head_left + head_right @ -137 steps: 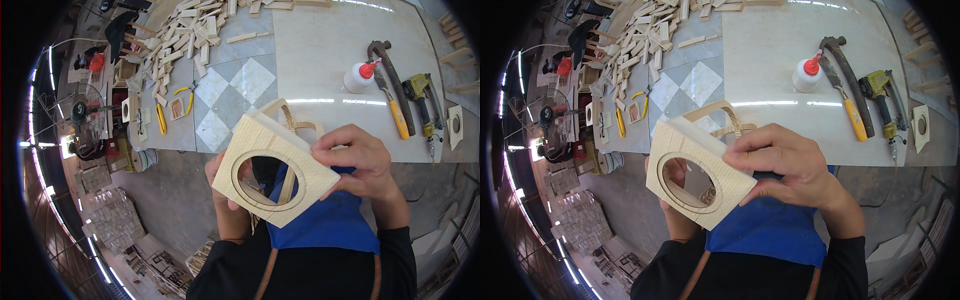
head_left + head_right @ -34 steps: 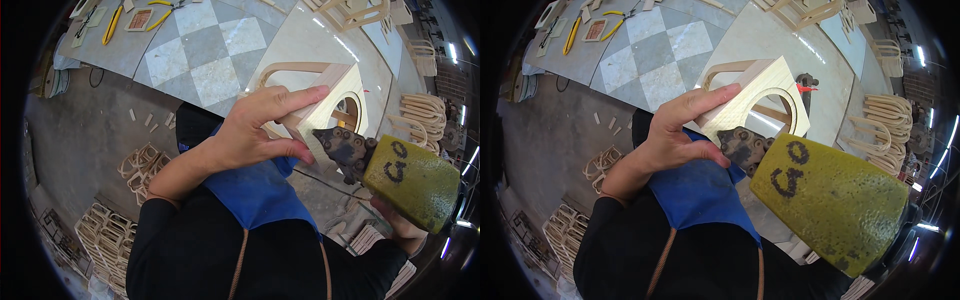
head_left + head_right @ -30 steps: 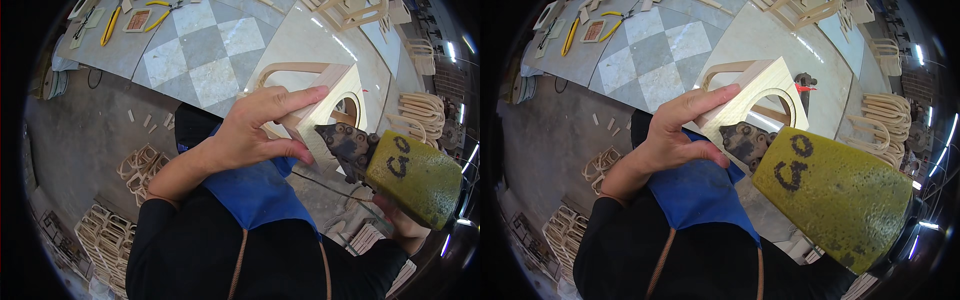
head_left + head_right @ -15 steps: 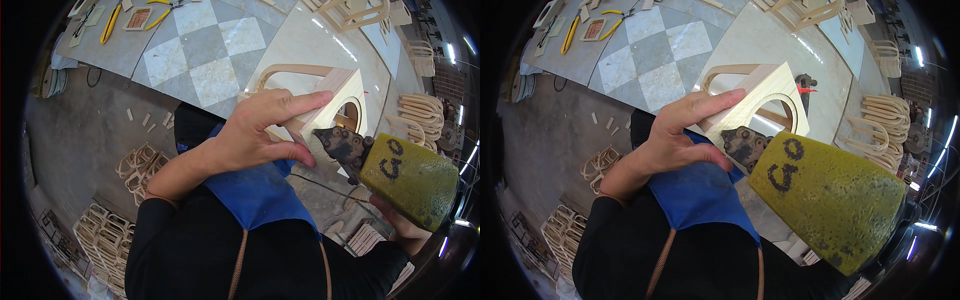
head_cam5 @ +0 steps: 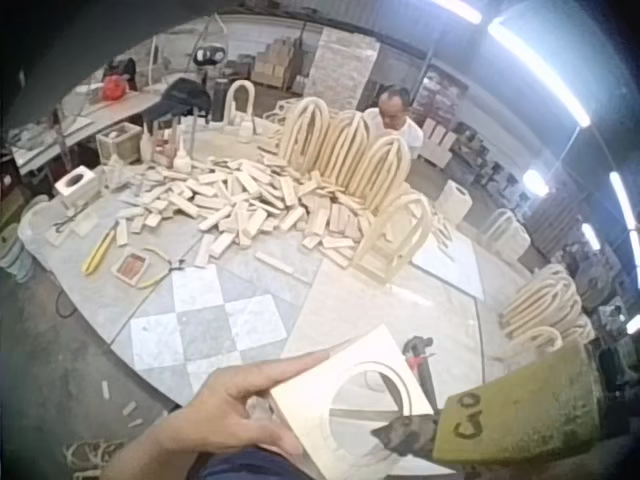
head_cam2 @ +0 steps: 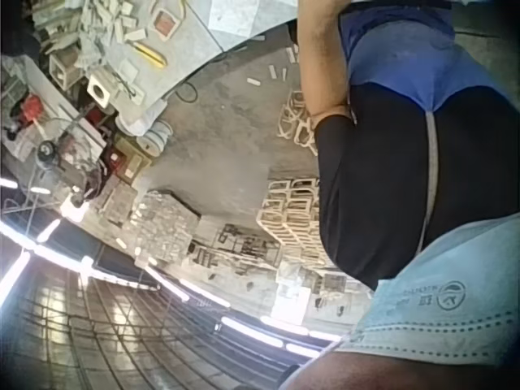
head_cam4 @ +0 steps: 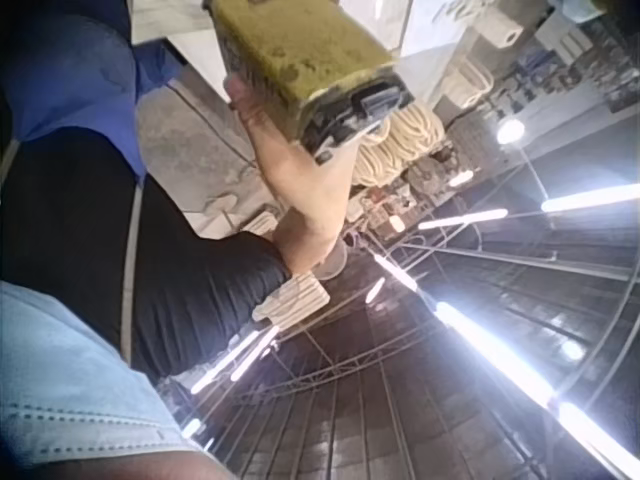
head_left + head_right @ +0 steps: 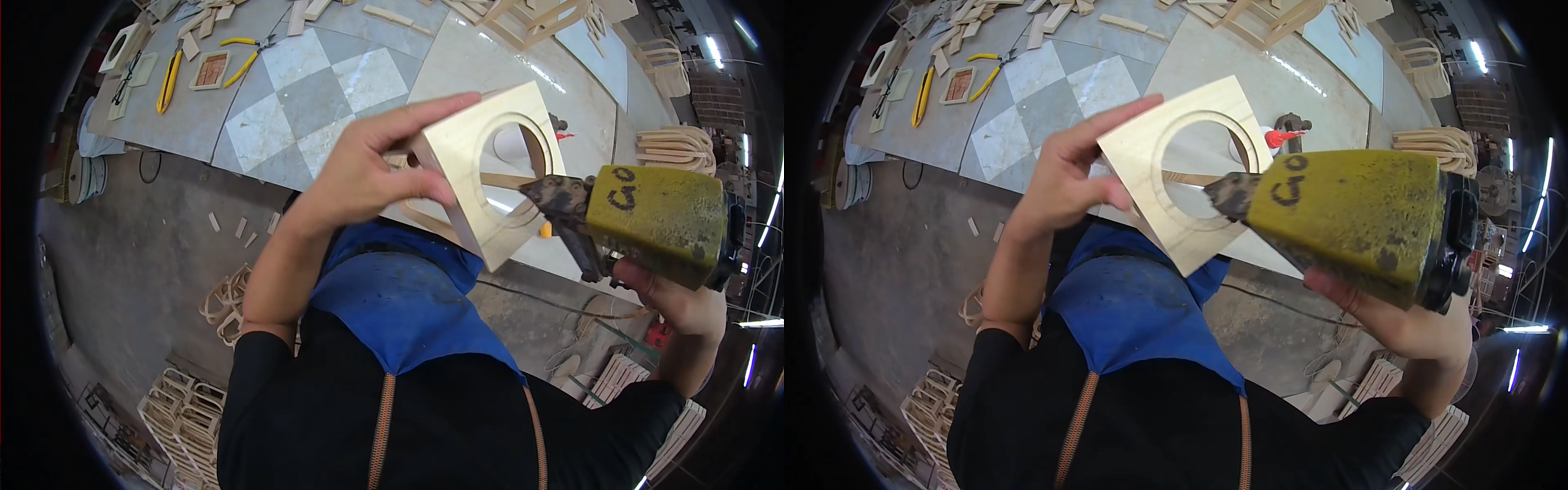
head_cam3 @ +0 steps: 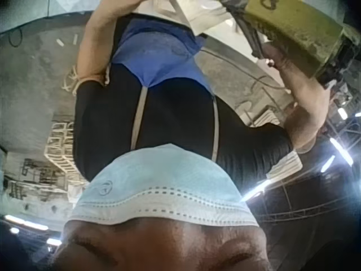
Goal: Applying wood glue and using a pneumatic nail gun to assemble decorative wooden frame components.
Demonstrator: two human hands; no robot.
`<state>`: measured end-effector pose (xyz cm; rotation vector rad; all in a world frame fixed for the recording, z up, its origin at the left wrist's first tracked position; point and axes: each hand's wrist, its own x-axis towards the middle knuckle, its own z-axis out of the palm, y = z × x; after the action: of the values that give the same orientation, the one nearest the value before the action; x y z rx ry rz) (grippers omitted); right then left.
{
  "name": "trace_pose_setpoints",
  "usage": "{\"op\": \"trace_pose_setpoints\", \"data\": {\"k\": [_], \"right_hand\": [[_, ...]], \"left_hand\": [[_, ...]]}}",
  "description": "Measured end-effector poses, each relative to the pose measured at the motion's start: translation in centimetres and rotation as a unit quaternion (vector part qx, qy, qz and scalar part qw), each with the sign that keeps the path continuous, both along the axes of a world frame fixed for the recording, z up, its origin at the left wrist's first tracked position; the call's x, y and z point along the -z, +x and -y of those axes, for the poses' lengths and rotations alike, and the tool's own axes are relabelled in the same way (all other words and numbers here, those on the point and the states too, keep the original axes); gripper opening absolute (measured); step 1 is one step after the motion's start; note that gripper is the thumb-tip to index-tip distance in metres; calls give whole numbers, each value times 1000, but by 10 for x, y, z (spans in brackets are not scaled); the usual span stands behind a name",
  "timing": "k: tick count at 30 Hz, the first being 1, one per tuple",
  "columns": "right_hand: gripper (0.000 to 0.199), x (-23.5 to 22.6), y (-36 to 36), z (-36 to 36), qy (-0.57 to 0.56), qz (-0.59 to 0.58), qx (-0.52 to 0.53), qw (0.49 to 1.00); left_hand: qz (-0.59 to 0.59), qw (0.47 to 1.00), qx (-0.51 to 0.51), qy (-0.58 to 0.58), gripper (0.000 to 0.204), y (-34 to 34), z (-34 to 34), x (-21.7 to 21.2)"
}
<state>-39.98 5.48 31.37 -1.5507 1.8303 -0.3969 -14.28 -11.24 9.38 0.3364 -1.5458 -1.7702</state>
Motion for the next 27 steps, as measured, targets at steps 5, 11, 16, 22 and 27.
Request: {"op": "trace_pose_setpoints", "data": {"k": [5, 11, 16, 22, 27], "right_hand": [[44, -6, 24, 14, 51, 7, 104, 993], [44, -7, 31, 30, 124, -4, 165, 978], [42, -3, 40, 37, 151, 7, 180, 972], [43, -2, 45, 40, 123, -4, 186, 975], [47, -4, 44, 41, 136, -11, 195, 971]], "left_hand": [[-38, 997, 21, 70, 81, -4, 22, 4], [5, 926, -355, -127, 71, -15, -18, 10], [9, 927, -311, -209, 89, -28, -62, -9], [-49, 952, -260, -153, 67, -35, -49, 0], [-65, 960, -237, -136, 72, -35, -45, 6]]}}
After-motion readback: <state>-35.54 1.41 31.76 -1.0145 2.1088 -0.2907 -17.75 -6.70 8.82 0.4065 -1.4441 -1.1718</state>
